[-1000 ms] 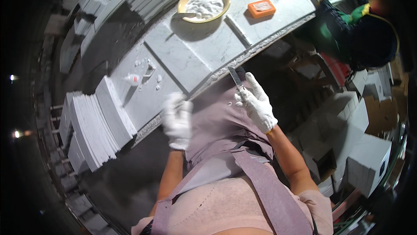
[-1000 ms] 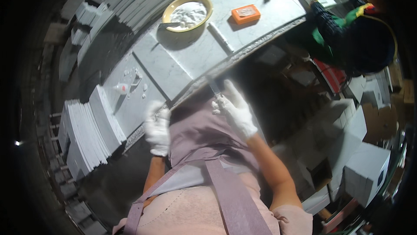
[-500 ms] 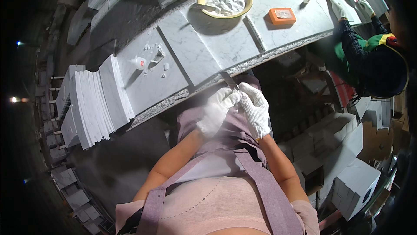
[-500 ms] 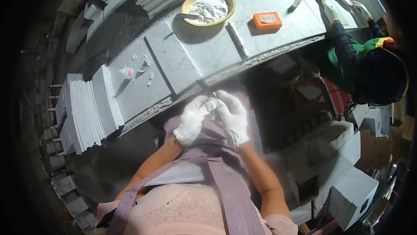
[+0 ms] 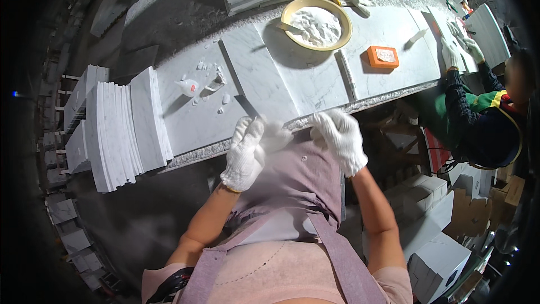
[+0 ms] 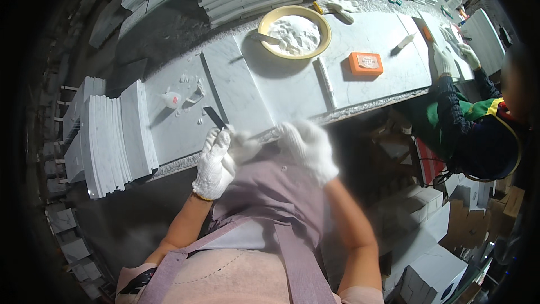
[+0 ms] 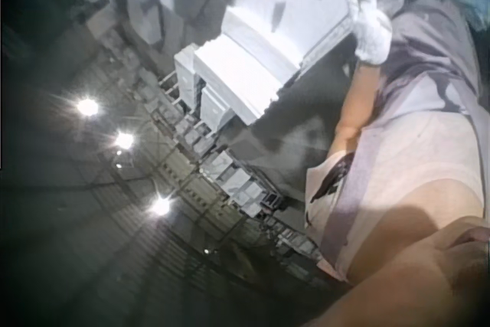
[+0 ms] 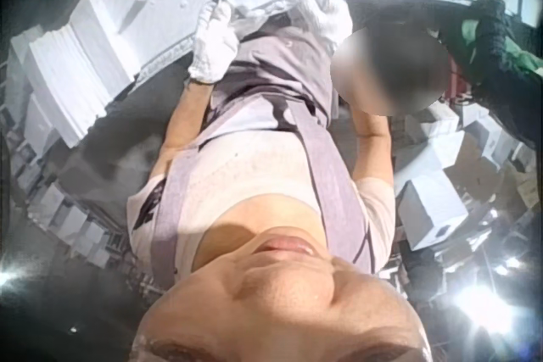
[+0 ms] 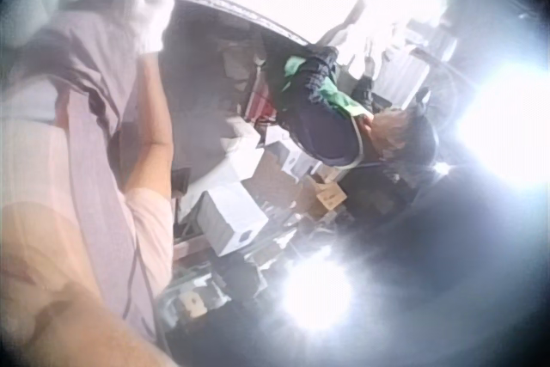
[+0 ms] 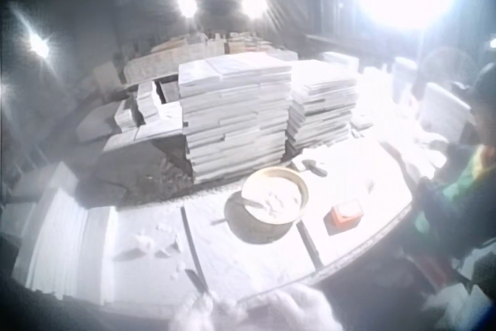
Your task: The person repeatedly picks white rectangular tiles from a stack, uses a small metal scraper to trim edges and corners, and places the trimmed tiles back on the stack. The person also occasionally wipes the work surface with a cloth.
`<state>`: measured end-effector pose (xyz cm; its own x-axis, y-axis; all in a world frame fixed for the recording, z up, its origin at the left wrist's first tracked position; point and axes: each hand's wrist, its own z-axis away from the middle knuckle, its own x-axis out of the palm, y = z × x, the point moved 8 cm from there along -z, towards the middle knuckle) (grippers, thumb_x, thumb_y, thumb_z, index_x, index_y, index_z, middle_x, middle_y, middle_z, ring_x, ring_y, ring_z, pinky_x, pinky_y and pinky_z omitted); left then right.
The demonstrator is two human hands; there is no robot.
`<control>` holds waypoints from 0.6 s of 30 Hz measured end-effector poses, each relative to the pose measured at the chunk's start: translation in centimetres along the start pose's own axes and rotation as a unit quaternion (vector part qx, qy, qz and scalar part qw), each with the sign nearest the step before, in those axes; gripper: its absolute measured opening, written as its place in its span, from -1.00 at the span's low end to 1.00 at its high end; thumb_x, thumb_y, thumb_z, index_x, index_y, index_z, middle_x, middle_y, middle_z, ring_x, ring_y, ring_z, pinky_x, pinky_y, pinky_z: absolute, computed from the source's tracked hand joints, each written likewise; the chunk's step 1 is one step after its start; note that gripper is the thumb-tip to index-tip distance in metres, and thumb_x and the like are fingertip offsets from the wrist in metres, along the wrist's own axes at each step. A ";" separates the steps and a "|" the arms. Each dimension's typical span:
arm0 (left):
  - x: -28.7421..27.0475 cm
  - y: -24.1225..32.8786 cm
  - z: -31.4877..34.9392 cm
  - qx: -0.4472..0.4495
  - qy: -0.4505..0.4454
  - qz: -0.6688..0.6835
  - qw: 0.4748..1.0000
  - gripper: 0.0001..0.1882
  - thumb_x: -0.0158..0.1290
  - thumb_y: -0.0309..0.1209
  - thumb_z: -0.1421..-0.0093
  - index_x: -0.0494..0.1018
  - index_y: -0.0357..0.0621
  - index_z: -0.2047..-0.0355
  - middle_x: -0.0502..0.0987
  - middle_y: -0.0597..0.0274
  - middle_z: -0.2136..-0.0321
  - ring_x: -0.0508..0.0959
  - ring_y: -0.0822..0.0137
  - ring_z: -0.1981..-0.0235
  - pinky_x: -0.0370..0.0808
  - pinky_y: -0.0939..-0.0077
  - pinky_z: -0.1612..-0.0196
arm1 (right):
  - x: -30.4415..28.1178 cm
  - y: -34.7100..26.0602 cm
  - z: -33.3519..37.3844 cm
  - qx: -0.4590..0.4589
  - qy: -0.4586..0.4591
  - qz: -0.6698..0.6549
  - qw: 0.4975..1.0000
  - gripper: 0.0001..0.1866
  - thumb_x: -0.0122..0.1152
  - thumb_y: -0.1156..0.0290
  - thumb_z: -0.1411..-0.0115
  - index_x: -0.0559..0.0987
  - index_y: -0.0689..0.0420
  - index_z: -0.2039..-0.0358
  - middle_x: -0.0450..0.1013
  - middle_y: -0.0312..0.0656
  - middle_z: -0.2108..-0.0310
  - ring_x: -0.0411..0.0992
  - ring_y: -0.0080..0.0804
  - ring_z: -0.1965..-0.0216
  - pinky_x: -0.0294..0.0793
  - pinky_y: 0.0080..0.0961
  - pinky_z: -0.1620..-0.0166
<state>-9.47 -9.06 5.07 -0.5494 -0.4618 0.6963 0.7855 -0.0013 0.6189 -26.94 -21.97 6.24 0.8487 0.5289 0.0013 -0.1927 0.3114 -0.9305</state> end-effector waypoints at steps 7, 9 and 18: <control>-5.1 0.3 2.0 -0.071 0.124 -0.083 0.986 -0.84 0.16 -0.30 -0.47 0.48 0.00 0.02 0.58 0.37 0.32 0.64 0.43 0.29 0.72 0.33 0.27 | 1.9 -11.7 -12.6 -0.409 0.098 0.429 0.800 -0.63 0.47 0.23 -0.24 0.69 0.07 -0.02 0.64 -0.03 0.11 0.65 -0.11 0.18 0.63 -0.22 0.12; -6.8 0.3 2.3 -0.046 0.123 -0.014 0.991 -0.81 0.18 -0.32 -0.46 0.48 -0.06 0.02 0.57 0.37 0.35 0.62 0.44 0.31 0.70 0.34 0.27 | 4.2 -12.9 -16.1 -0.428 0.128 0.526 0.724 -0.61 0.44 0.16 -0.22 0.69 -0.04 -0.04 0.64 -0.06 -0.01 0.61 0.01 0.01 0.58 0.00 -0.04; -14.0 2.2 5.9 -0.061 0.224 -0.134 0.963 -0.51 0.13 -0.50 -0.45 0.34 -0.40 -0.32 0.62 0.12 0.09 0.68 0.29 0.18 0.62 0.40 -0.03 | 7.2 -12.3 -23.6 -0.268 0.047 0.650 0.709 -0.71 0.25 0.15 -0.31 0.75 -0.14 0.01 0.60 -0.05 0.01 0.61 -0.01 0.02 0.59 -0.08 -0.05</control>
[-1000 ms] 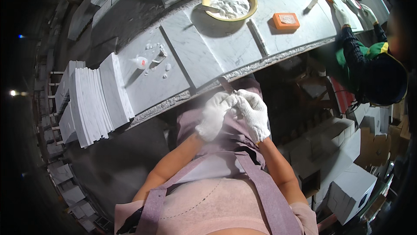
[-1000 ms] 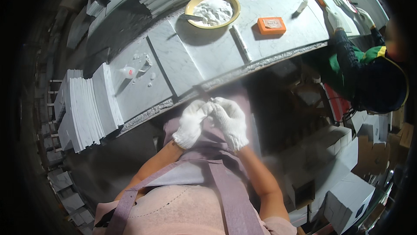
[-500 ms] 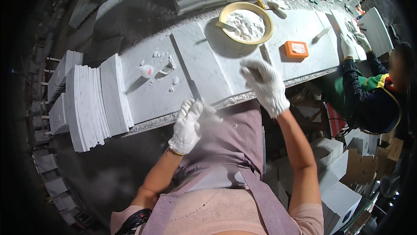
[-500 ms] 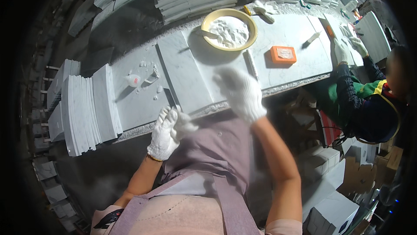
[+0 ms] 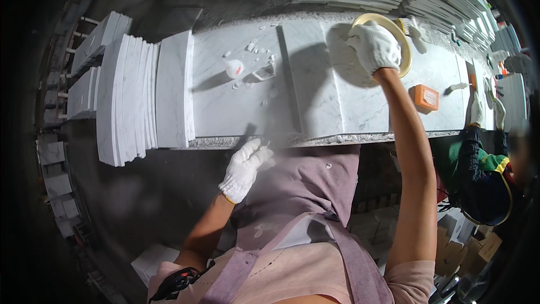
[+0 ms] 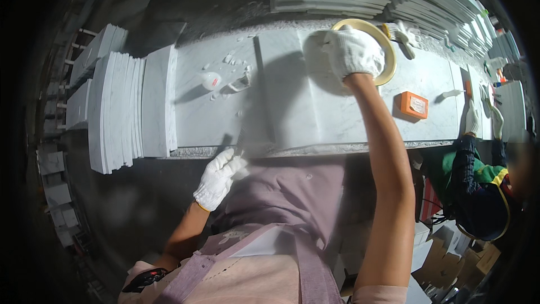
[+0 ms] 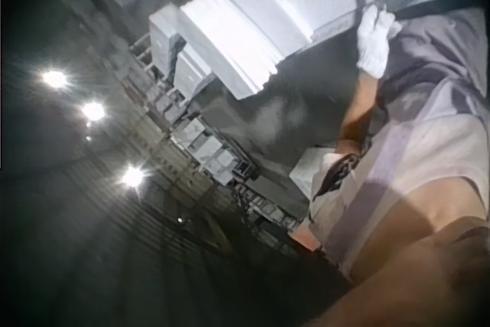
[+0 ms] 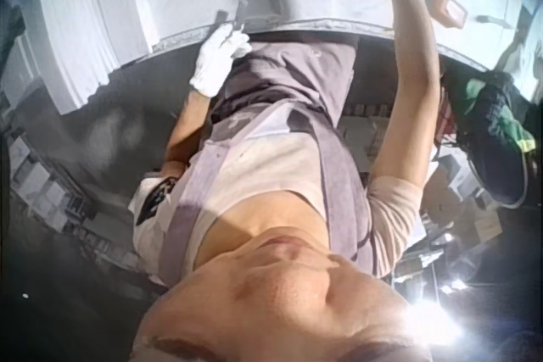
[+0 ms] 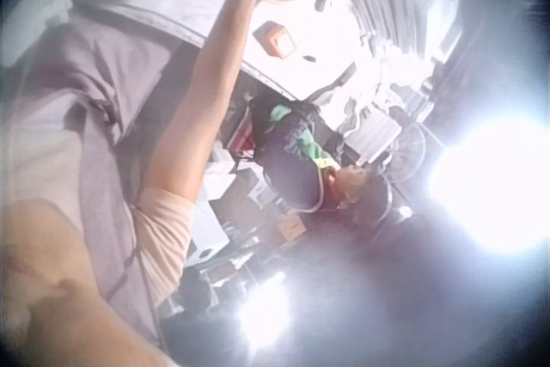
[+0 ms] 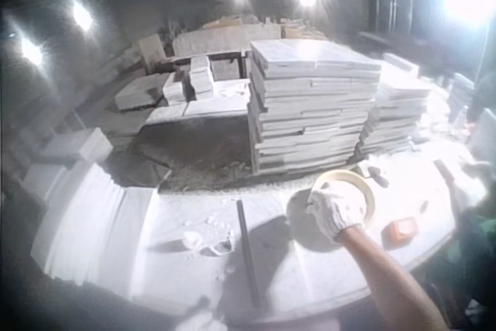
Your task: The person repeatedly picks white rectangular tiles from a stack, uses a small metal scraper to trim edges and corners, and places the trimmed tiles back on the stack. The person also occasionally wipes the work surface with a cloth.
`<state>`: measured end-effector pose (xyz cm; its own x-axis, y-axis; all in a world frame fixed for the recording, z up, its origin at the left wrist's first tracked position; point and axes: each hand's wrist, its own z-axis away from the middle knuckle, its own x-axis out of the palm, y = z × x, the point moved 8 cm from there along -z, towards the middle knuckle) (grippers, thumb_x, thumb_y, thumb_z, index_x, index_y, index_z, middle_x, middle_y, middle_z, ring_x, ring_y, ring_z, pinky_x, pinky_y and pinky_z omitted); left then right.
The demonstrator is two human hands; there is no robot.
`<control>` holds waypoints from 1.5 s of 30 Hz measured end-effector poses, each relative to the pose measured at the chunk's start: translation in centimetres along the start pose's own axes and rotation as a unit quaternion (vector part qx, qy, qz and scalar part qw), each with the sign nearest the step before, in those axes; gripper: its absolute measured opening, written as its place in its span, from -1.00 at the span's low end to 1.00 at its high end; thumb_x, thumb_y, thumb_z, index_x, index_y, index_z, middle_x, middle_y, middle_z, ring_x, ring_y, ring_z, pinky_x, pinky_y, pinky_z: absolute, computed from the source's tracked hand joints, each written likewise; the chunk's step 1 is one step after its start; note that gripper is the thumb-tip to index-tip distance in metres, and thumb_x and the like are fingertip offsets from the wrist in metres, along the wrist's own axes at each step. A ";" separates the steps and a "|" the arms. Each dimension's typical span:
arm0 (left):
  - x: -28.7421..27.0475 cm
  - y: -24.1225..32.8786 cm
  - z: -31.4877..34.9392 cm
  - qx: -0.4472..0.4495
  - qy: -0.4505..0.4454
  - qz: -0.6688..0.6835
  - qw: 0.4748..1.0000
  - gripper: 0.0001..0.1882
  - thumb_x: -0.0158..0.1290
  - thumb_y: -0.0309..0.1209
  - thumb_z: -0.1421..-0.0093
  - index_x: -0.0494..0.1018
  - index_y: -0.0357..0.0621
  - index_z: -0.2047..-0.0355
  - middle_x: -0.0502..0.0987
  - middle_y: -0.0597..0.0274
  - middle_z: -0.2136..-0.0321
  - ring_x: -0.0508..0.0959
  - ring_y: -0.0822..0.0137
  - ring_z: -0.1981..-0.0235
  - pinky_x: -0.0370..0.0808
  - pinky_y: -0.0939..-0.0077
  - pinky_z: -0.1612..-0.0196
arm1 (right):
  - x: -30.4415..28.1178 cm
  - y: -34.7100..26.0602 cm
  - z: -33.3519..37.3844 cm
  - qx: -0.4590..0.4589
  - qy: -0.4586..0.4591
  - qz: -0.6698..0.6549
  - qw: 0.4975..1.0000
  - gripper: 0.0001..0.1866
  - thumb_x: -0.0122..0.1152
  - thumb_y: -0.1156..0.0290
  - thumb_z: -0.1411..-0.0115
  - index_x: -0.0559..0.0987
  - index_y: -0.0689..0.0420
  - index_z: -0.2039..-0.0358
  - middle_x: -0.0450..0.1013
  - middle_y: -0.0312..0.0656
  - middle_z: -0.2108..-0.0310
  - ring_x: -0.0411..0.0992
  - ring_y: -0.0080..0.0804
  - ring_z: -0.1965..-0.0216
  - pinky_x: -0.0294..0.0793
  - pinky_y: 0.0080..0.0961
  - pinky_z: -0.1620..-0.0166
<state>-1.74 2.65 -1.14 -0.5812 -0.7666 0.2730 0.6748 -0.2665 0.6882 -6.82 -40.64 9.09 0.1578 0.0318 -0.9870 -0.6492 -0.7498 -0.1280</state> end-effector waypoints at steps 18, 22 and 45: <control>-2.4 -0.3 -0.6 0.033 0.026 -0.124 0.991 -0.69 0.14 -0.26 -0.46 0.54 -0.25 -0.02 0.56 0.30 0.40 0.56 0.50 0.48 0.56 0.56 0.41 | 9.8 -17.7 26.9 0.320 0.012 -0.728 0.606 -0.78 0.29 0.50 -0.42 0.52 0.21 -0.01 0.61 -0.15 0.22 0.61 -0.49 0.29 0.68 -0.54 0.23; -2.6 0.4 -0.6 0.046 0.037 -0.110 0.992 -0.68 0.13 -0.22 -0.47 0.54 -0.24 -0.01 0.53 0.29 0.48 0.52 0.48 0.62 0.53 0.57 0.48 | 9.7 -18.5 27.0 0.211 -0.044 -0.620 0.754 -0.68 0.19 0.55 -0.43 0.48 0.16 -0.17 0.61 -0.14 0.22 0.61 -0.53 0.39 0.67 -0.52 0.30; -3.0 0.1 0.4 0.098 0.093 -0.094 0.986 -0.86 0.16 -0.39 -0.42 0.59 -0.22 0.18 0.59 0.36 0.44 0.55 0.56 0.52 0.48 0.61 0.41 | 10.5 -23.5 28.6 0.136 -0.146 -0.660 0.725 -0.59 0.25 0.28 -0.47 0.57 0.15 -0.25 0.61 -0.23 0.12 0.57 -0.35 0.17 0.59 -0.36 0.07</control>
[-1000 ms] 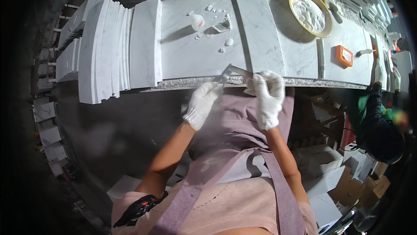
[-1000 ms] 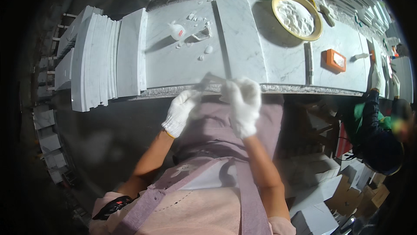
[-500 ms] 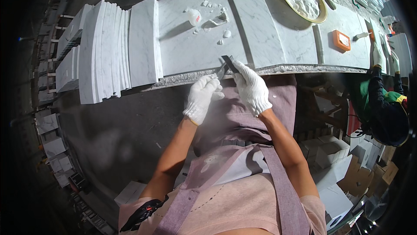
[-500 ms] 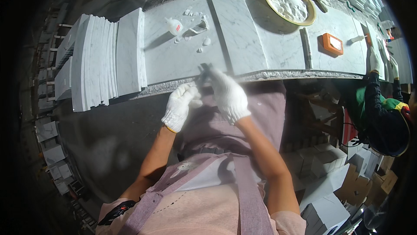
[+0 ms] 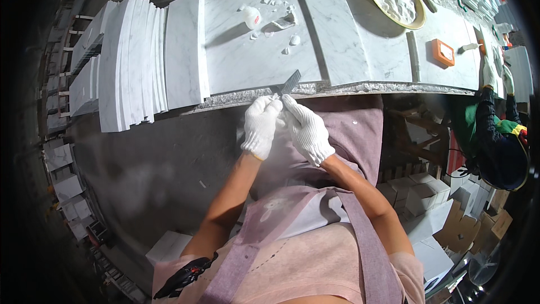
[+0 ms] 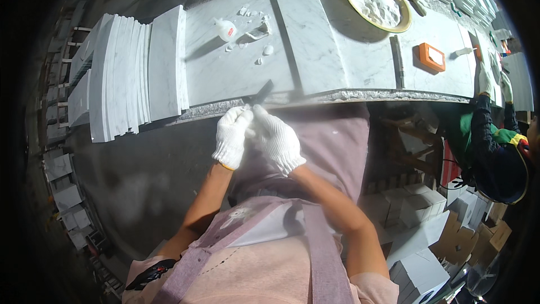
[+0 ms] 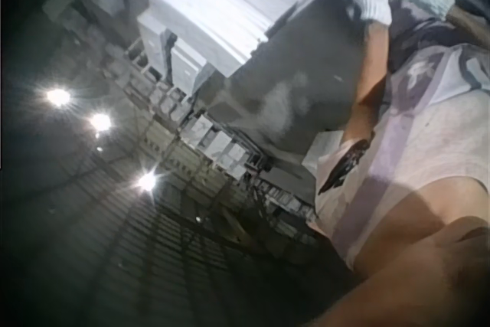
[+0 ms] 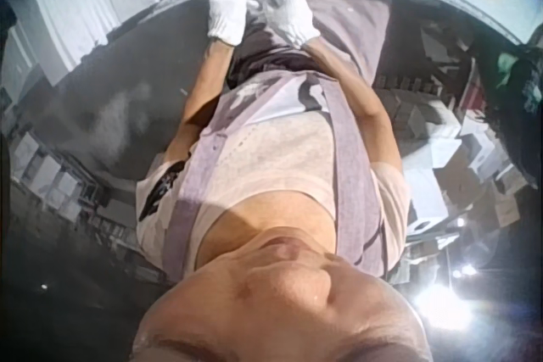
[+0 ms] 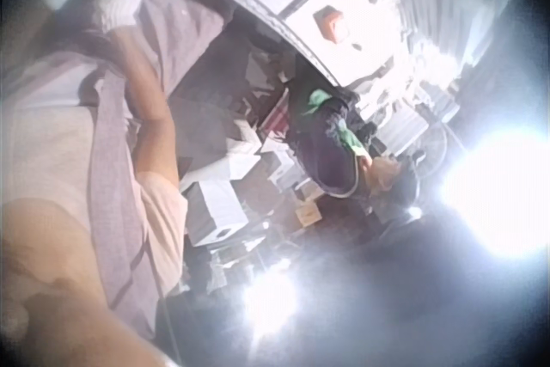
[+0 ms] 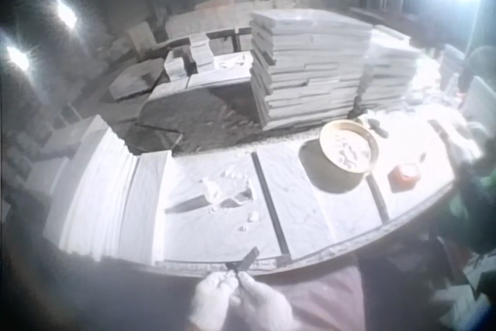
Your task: The person repeatedly picks white rectangular tiles from a stack, uses a small metal scraper to trim edges and corners, and places the trimmed tiles back on the stack. The person also occasionally wipes the work surface with a cloth.
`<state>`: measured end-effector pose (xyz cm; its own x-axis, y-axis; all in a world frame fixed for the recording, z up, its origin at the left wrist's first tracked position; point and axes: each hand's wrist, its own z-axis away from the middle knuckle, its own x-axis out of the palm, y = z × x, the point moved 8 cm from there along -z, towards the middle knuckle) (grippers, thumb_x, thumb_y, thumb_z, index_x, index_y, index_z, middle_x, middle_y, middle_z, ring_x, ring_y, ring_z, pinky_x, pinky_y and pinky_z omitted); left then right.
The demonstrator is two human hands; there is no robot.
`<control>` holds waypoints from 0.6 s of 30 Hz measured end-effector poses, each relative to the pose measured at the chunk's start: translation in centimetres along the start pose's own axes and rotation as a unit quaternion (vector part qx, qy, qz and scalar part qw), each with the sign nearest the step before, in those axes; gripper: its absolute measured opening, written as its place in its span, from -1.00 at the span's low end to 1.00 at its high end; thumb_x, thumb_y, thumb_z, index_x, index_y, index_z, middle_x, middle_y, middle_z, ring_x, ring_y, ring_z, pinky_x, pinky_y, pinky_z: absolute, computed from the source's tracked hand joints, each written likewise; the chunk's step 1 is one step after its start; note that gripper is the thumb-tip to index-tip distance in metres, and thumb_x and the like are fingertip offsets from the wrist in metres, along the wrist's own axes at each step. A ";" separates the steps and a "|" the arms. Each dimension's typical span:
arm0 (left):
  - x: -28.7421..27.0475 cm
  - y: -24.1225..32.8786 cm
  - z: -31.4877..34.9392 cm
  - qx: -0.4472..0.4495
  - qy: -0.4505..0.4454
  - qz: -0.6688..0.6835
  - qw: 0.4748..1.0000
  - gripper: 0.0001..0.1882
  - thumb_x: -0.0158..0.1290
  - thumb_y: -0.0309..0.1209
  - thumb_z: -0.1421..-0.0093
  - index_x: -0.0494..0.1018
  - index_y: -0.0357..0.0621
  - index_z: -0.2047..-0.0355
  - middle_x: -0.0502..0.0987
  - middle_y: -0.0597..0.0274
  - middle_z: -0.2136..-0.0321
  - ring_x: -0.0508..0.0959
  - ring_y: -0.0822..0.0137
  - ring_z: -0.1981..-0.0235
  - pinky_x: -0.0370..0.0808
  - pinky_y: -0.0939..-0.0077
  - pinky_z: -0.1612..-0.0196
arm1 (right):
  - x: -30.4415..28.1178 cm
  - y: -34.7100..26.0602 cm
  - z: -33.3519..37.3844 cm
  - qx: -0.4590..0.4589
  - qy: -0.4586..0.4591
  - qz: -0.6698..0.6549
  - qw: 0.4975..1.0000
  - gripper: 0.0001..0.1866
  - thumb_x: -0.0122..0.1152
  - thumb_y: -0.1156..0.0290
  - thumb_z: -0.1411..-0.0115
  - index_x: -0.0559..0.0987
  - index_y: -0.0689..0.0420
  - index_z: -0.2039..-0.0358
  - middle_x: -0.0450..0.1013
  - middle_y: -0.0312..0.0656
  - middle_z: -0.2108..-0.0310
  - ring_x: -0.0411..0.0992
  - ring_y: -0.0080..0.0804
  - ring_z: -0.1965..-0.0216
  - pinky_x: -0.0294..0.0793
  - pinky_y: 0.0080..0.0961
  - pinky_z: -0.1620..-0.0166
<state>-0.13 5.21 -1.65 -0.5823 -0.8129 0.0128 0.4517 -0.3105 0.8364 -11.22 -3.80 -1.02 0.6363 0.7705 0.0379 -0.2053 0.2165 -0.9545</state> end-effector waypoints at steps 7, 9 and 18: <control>0.0 0.1 -0.4 0.021 0.002 -0.026 0.999 -0.82 0.16 -0.36 -0.42 0.61 -0.23 0.14 0.56 0.42 0.44 0.47 0.61 0.53 0.43 0.62 0.42 | -2.2 -0.7 -1.6 0.053 0.061 0.023 0.996 -0.59 0.21 0.47 -0.40 0.57 0.12 -0.25 0.64 -0.03 -0.01 0.61 -0.28 -0.04 0.57 -0.35 -0.12; -0.1 0.6 -0.4 0.051 0.008 -0.050 0.997 -0.82 0.17 -0.35 -0.42 0.62 -0.22 0.13 0.54 0.44 0.45 0.43 0.64 0.50 0.39 0.63 0.41 | -1.6 -2.1 -1.5 0.028 0.028 0.123 0.992 -0.58 0.22 0.44 -0.38 0.57 0.12 -0.24 0.64 0.02 -0.03 0.61 -0.24 -0.06 0.57 -0.33 -0.13; -0.4 1.6 -0.2 0.117 0.054 -0.173 0.977 -0.81 0.19 -0.38 -0.41 0.63 -0.26 0.12 0.62 0.40 0.38 0.46 0.59 0.37 0.45 0.53 0.28 | -1.8 -6.4 -2.3 -0.123 -0.045 0.306 0.943 -0.60 0.20 0.43 -0.38 0.61 0.16 -0.21 0.65 0.05 0.05 0.66 -0.10 0.07 0.62 -0.35 0.00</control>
<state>0.95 4.94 -0.40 -0.5917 -0.7311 -0.3397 0.0676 -0.4649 0.8828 -9.34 -7.99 4.34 0.3862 0.7562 -0.5282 -0.3273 -0.4230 -0.8450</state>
